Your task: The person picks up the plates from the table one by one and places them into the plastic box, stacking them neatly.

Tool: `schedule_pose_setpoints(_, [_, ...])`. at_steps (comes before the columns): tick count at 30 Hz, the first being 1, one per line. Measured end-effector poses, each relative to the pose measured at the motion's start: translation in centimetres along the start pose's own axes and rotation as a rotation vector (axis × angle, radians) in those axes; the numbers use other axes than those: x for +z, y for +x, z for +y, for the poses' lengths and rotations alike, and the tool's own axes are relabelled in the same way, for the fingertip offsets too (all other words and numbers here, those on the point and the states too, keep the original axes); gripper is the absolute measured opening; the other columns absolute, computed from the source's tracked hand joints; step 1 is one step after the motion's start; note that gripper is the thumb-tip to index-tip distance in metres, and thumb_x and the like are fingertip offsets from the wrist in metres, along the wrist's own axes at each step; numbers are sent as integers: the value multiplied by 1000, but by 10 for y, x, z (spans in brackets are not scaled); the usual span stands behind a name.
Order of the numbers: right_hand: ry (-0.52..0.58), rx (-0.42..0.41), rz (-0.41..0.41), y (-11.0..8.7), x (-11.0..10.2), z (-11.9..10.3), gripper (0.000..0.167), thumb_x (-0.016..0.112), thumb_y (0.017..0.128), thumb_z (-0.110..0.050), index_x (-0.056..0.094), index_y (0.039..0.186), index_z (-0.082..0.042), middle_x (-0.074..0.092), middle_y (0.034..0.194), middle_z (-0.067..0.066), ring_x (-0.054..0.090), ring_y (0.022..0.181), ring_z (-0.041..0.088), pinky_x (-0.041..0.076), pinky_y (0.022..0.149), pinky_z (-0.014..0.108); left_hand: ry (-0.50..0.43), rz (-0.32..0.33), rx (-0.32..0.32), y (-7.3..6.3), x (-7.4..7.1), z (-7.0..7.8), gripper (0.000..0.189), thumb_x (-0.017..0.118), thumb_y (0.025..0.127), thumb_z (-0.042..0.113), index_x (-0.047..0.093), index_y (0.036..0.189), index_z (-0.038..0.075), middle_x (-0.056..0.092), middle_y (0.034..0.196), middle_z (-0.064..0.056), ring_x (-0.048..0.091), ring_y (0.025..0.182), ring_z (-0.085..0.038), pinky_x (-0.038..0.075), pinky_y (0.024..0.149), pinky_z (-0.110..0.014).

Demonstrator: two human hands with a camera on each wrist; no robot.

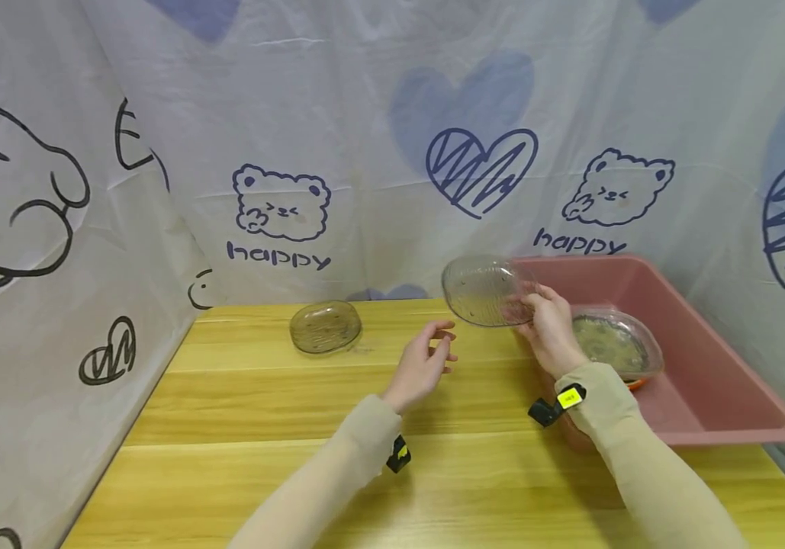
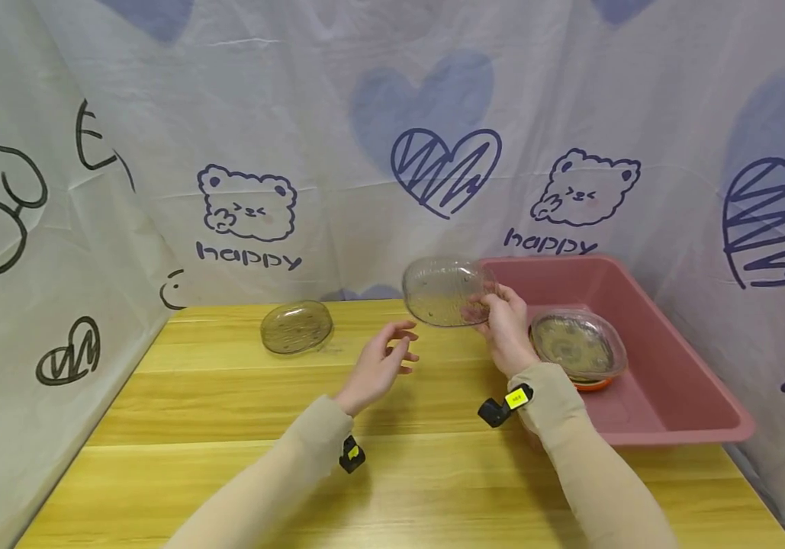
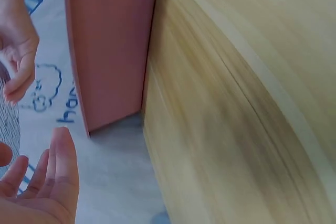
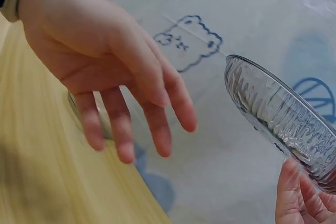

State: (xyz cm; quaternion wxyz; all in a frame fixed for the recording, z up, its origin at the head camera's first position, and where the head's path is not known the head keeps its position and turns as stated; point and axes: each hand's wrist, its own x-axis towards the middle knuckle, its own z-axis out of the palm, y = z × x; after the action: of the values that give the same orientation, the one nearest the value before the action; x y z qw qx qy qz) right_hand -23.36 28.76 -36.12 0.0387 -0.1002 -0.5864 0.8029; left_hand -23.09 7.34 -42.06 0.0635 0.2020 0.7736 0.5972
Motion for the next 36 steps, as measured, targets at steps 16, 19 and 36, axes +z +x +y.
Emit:
schedule_pose_setpoints(16, [163, -31, 42, 7, -86, -15, 24, 34, 105, -6, 46, 125, -11, 75, 84, -5, 65, 64, 7, 38, 51, 21, 519, -156, 222, 1, 64, 19, 42, 42, 107, 16, 47, 148, 16, 56, 146, -4, 61, 126, -17, 50, 108, -27])
schedule_pose_setpoints(19, [155, -6, 75, 10, -99, -15, 27, 34, 105, -6, 45, 129, -12, 73, 86, -7, 68, 75, 7, 50, 63, 21, 620, -177, 287, 1, 74, 20, 43, 43, 106, 16, 46, 149, 17, 53, 150, -1, 55, 136, -15, 45, 115, -26])
schedule_pose_setpoints(36, [28, 8, 226, 30, -127, 1, 18, 38, 106, -12, 46, 121, -16, 69, 83, -11, 70, 74, 5, 58, 64, 19, 1047, -328, 524, 4, 103, 18, 54, 49, 102, 10, 44, 153, 26, 39, 162, 8, 35, 151, -11, 26, 126, -22])
